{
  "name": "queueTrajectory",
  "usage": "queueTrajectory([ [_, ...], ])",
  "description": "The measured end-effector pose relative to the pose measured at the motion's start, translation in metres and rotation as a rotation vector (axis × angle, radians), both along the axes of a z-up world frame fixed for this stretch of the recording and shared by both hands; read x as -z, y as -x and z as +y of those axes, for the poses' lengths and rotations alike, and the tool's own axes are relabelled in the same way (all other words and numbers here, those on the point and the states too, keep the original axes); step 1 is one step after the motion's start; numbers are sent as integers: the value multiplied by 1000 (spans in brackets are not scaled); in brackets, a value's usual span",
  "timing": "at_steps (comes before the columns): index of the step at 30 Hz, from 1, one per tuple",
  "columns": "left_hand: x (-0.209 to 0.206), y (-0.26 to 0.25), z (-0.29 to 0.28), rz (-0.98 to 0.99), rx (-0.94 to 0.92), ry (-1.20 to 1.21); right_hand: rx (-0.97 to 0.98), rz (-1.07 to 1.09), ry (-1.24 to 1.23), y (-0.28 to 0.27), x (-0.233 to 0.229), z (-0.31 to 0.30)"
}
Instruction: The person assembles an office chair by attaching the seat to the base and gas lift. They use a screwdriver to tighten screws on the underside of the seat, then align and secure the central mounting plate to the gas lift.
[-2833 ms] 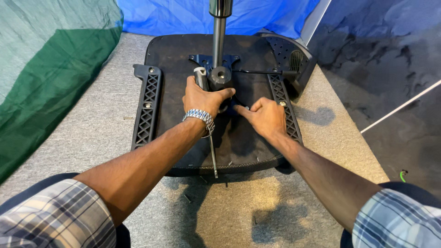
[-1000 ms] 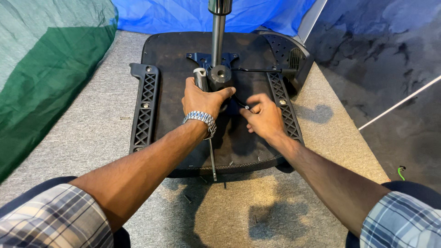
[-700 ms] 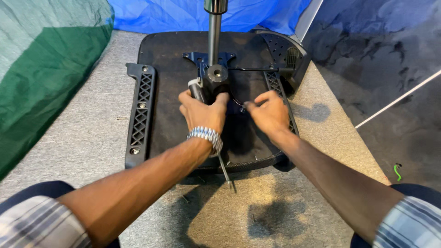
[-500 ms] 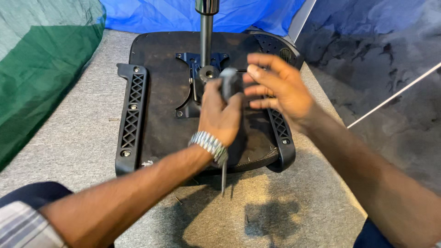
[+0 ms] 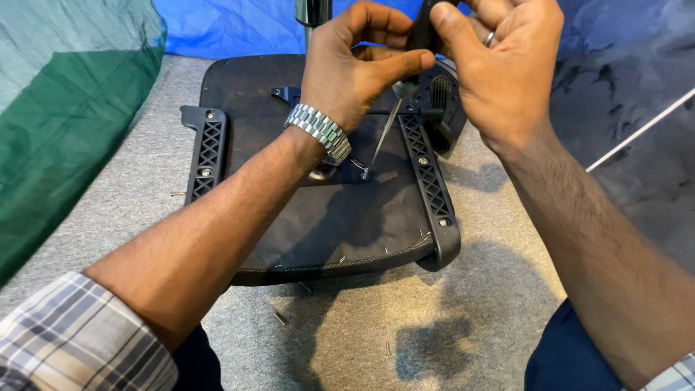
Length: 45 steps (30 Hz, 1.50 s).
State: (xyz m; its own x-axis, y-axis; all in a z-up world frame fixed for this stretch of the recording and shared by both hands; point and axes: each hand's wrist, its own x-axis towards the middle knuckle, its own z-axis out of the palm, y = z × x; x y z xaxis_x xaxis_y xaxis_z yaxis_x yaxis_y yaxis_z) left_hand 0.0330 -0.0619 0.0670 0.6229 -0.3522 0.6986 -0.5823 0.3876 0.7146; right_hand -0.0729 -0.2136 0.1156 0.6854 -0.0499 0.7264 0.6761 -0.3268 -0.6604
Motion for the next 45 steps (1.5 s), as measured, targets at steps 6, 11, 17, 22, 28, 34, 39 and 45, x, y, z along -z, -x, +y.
queueTrajectory([
  [6, -1, 12, 3, 82, -64, -81, -34, -117, -23, -12, 9, 4],
  [11, -6, 17, 9, 134, -95, -158, -13, -49, -37, -13, 16, 2],
  [17, -2, 16, 4, 153, -57, -116, -11, -45, -51, -17, 20, -1],
  [22, -4, 22, 4, 196, -101, -172, 2, 15, -86, -13, 19, -1],
  [28, -32, 15, 6, 201, -81, -297, 32, 17, -28, -13, 0, -4],
  [34, -54, 9, 3, 129, -14, -286, 24, -10, -6, -21, -14, -14],
  [39, -66, 13, 4, 28, -218, -453, 15, -29, 7, -24, -17, -18],
  [45, -54, 24, 1, 69, -243, -480, 39, -89, 96, -27, -5, -25],
])
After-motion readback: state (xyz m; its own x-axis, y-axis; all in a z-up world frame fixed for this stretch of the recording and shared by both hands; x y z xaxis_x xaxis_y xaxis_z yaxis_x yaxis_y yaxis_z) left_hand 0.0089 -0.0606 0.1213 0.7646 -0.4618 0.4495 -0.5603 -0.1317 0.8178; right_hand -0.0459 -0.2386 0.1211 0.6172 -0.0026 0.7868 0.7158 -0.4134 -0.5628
